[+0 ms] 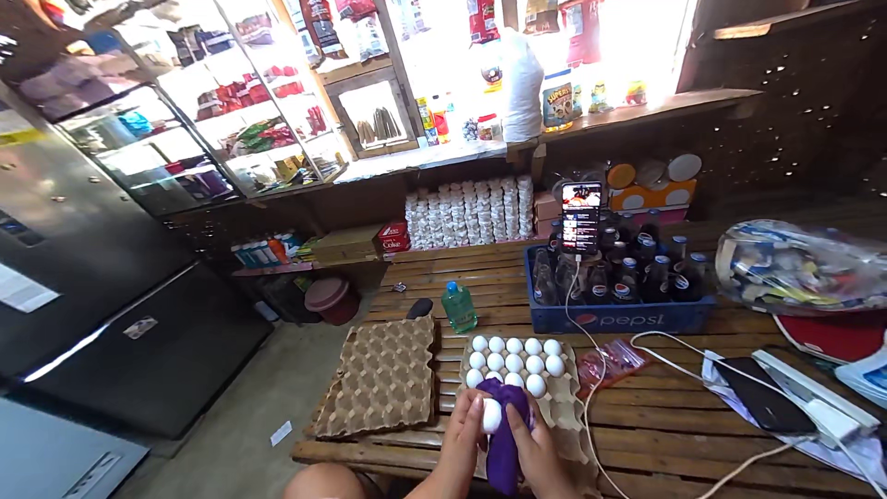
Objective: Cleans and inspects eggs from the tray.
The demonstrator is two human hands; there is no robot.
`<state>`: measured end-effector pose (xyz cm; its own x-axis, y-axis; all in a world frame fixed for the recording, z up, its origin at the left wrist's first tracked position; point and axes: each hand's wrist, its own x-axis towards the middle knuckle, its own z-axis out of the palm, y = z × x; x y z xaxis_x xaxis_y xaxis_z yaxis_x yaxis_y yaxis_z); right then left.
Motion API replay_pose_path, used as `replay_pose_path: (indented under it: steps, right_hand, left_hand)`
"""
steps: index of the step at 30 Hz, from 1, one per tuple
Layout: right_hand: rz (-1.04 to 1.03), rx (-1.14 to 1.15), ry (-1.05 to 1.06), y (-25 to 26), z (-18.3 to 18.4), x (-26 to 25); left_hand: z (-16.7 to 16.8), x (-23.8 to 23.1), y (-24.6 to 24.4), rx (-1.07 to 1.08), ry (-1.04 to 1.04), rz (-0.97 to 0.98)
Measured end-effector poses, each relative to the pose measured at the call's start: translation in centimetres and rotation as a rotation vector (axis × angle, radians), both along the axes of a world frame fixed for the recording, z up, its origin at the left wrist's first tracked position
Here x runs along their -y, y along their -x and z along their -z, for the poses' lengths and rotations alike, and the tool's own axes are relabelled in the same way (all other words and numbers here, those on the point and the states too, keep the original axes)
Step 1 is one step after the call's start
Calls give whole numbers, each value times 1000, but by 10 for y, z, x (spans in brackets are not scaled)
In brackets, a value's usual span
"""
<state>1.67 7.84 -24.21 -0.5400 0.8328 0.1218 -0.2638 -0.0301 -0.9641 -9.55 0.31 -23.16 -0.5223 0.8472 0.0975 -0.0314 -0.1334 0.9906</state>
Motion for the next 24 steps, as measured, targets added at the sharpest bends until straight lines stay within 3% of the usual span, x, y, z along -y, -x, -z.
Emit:
replay_pose_path:
  steps: [3, 6, 10, 13, 15, 17, 20, 22, 24]
  right_hand:
    - [23, -72, -347, 7, 22, -2]
    - [52, -76, -488, 10, 27, -3]
    - [29, -59, -251, 5, 17, -5]
    - [22, -18, 23, 1, -2, -3]
    - [34, -34, -25, 1, 3, -3]
    - [44, -71, -234, 5, 17, -4]
    - [68, -84, -440, 9, 27, -3]
    - [47, -109, -353, 9, 23, -3]
    - [13, -102, -94, 4, 8, -1]
  left_hand:
    - [-4, -3, -1, 89, -7, -44]
    - [1, -4, 0, -43, -72, -54]
    - [10, -1, 2, -273, -80, -26]
    - [13, 0, 2, -273, -81, -6]
    - [9, 0, 0, -153, -48, 9]
    - [2, -1, -2, -32, -18, -7]
    - [4, -2, -2, -105, -87, -32]
    - [8, -2, 0, -248, -117, -38]
    - [9, 0, 1, -374, -116, -32]
